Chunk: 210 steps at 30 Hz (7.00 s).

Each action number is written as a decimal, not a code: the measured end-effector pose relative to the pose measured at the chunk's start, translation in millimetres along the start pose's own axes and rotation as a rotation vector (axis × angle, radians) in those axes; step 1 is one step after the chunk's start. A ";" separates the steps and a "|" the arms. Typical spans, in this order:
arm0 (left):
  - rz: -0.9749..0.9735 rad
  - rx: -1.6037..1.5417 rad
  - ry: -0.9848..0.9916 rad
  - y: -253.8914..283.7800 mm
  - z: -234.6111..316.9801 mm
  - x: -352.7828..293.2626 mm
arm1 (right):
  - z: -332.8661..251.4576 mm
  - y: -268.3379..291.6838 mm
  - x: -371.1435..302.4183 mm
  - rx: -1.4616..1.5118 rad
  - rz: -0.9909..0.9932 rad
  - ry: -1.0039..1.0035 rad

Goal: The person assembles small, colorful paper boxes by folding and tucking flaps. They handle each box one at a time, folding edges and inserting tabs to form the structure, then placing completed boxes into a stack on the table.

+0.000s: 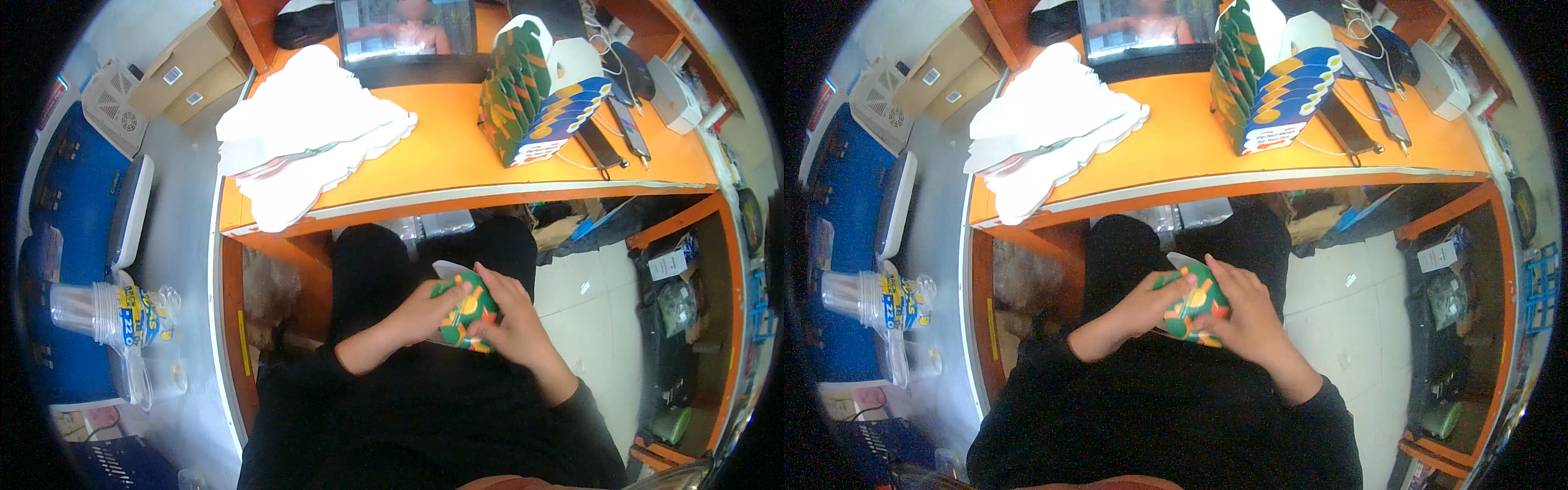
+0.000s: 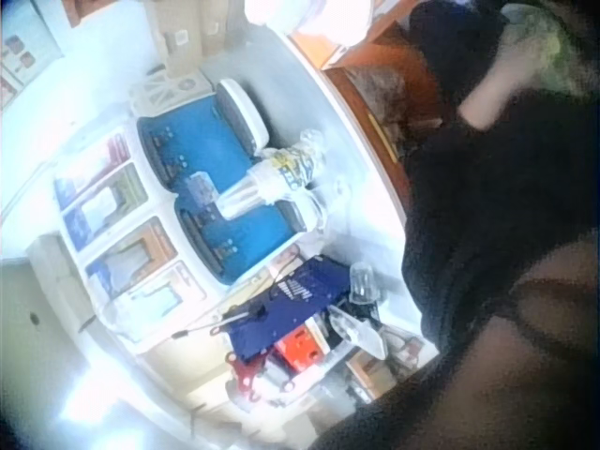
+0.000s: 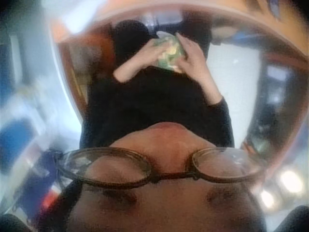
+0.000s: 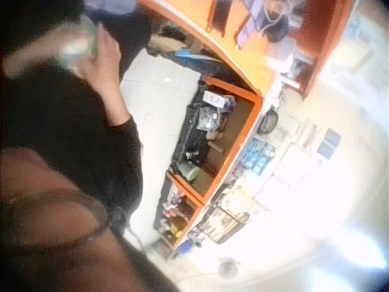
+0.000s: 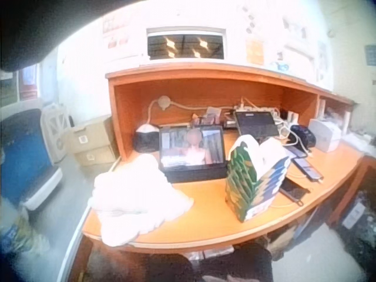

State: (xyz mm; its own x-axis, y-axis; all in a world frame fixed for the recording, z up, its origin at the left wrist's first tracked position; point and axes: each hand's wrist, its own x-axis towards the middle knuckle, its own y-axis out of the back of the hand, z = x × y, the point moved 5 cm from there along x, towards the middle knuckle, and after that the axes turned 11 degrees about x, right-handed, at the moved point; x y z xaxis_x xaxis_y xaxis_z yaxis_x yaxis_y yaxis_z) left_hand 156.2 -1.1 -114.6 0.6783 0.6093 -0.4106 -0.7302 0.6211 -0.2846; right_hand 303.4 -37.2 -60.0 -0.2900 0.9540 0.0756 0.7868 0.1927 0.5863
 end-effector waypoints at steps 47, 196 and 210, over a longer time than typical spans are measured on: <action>0.565 0.640 -1.079 22.6 239.9 49.4 | -167.8 210.9 51.7 -0.633 0.083 0.932; -0.037 0.173 0.041 -12.4 3.9 -27.9 | -38.9 19.1 10.5 0.083 0.175 0.118; -0.072 0.078 0.042 -15.2 -10.1 -19.1 | -29.5 15.6 0.0 0.136 0.125 -0.101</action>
State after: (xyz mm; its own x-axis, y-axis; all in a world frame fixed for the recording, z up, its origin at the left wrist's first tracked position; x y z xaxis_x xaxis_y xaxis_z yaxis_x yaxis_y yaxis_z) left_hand 153.5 -27.2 -111.2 0.7237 0.5414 -0.4280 -0.6700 0.6999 -0.2476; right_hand 299.6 -41.0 -27.1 -0.1346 0.9893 0.0557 0.8818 0.0939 0.4622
